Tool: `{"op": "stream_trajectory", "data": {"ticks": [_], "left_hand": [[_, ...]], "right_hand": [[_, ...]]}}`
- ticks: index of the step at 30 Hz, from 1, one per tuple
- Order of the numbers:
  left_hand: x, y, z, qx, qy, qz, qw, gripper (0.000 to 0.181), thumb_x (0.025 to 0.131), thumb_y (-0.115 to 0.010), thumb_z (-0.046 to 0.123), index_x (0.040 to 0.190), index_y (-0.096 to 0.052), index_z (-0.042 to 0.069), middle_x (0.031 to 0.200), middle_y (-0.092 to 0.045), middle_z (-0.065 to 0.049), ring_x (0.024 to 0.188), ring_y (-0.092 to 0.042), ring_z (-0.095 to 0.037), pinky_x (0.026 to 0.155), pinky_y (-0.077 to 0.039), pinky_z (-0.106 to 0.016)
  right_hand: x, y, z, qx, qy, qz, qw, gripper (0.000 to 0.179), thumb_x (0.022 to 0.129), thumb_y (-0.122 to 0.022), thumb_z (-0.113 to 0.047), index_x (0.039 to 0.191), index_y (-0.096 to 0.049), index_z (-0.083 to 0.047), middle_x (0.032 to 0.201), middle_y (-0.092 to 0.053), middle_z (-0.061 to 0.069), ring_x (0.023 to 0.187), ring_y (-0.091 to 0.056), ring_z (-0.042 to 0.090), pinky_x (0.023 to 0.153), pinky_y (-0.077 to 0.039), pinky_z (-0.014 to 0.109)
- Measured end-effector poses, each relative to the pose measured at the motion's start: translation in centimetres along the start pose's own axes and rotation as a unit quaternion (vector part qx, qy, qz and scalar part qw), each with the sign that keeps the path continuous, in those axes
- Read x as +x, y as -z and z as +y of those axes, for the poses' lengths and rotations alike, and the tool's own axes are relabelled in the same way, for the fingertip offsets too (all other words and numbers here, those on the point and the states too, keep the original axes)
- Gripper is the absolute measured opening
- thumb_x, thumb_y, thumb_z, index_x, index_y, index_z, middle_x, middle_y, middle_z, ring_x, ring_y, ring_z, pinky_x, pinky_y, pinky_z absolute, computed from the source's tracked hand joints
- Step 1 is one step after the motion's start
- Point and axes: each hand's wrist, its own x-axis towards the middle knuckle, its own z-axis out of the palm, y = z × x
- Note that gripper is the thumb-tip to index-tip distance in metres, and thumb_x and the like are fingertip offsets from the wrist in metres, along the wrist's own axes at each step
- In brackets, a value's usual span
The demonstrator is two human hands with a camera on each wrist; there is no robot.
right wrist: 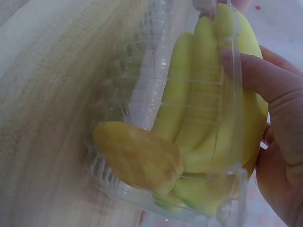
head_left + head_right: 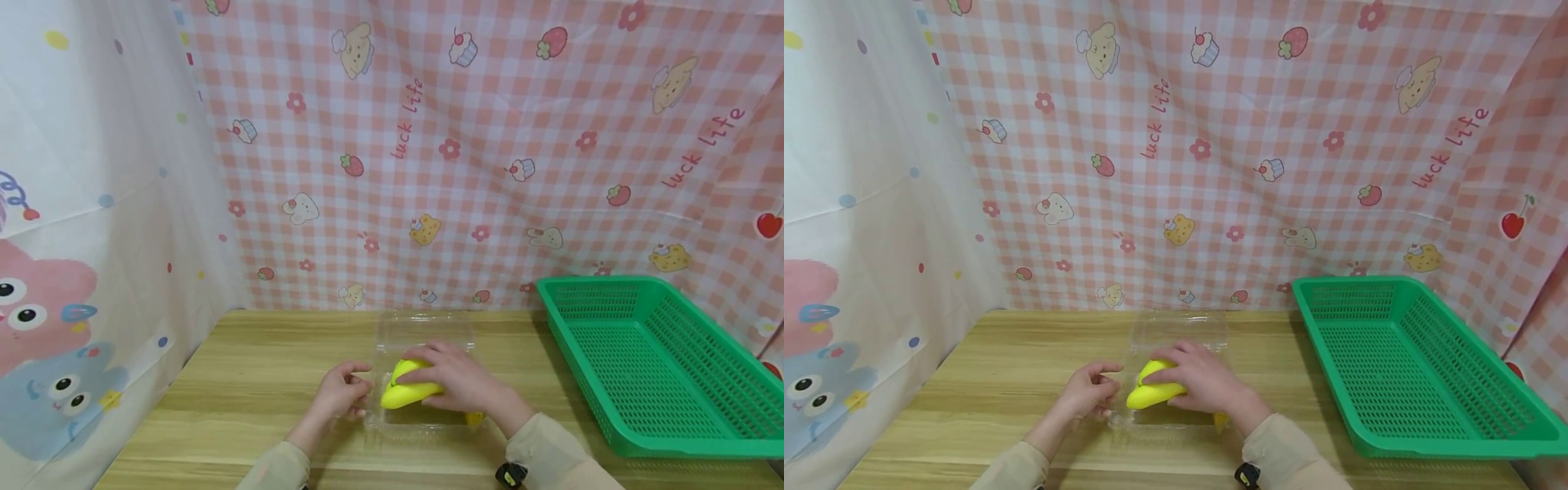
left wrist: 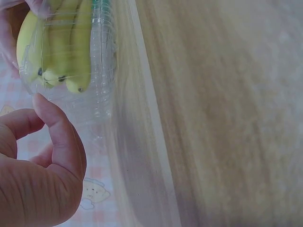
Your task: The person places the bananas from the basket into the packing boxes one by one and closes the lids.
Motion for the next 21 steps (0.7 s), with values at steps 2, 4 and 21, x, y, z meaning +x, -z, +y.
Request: {"op": "stream_trajectory", "data": {"ticks": [2, 4, 21], "left_hand": [[0.02, 0.01, -0.02, 0.002, 0.001, -0.001, 1.0000, 0.046, 0.091, -0.065, 0.001, 0.133, -0.052, -0.007, 0.083, -0.051, -0.007, 0.062, -0.053, -0.014, 0.048, -0.050, -0.024], [0.08, 0.02, -0.07, 0.004, 0.001, -0.002, 1.0000, 0.046, 0.091, -0.065, 0.002, 0.134, -0.052, -0.007, 0.083, -0.052, -0.007, 0.062, -0.054, -0.014, 0.048, -0.050, -0.025], [-0.04, 0.12, -0.07, -0.002, -0.006, -0.005, 1.0000, 0.045, 0.091, -0.064, 0.001, 0.133, -0.052, -0.007, 0.083, -0.051, -0.007, 0.062, -0.053, -0.014, 0.049, -0.050, -0.024]], "right_hand": [[-0.01, -0.13, 0.01, 0.000, -0.001, -0.003, 1.0000, 0.054, 0.080, -0.083, -0.029, 0.130, -0.065, -0.036, 0.144, -0.051, 0.001, 0.130, -0.044, 0.025, 0.108, -0.037, 0.050], [-0.01, -0.17, -0.05, 0.004, -0.004, -0.006, 1.0000, 0.054, 0.080, -0.083, -0.028, 0.130, -0.065, -0.036, 0.144, -0.051, 0.002, 0.129, -0.044, 0.025, 0.108, -0.038, 0.051], [0.33, -0.83, -0.30, -0.005, -0.005, -0.015, 0.9999, 0.054, 0.079, -0.083, -0.028, 0.129, -0.065, -0.036, 0.146, -0.050, 0.001, 0.129, -0.045, 0.025, 0.106, -0.039, 0.051]]}}
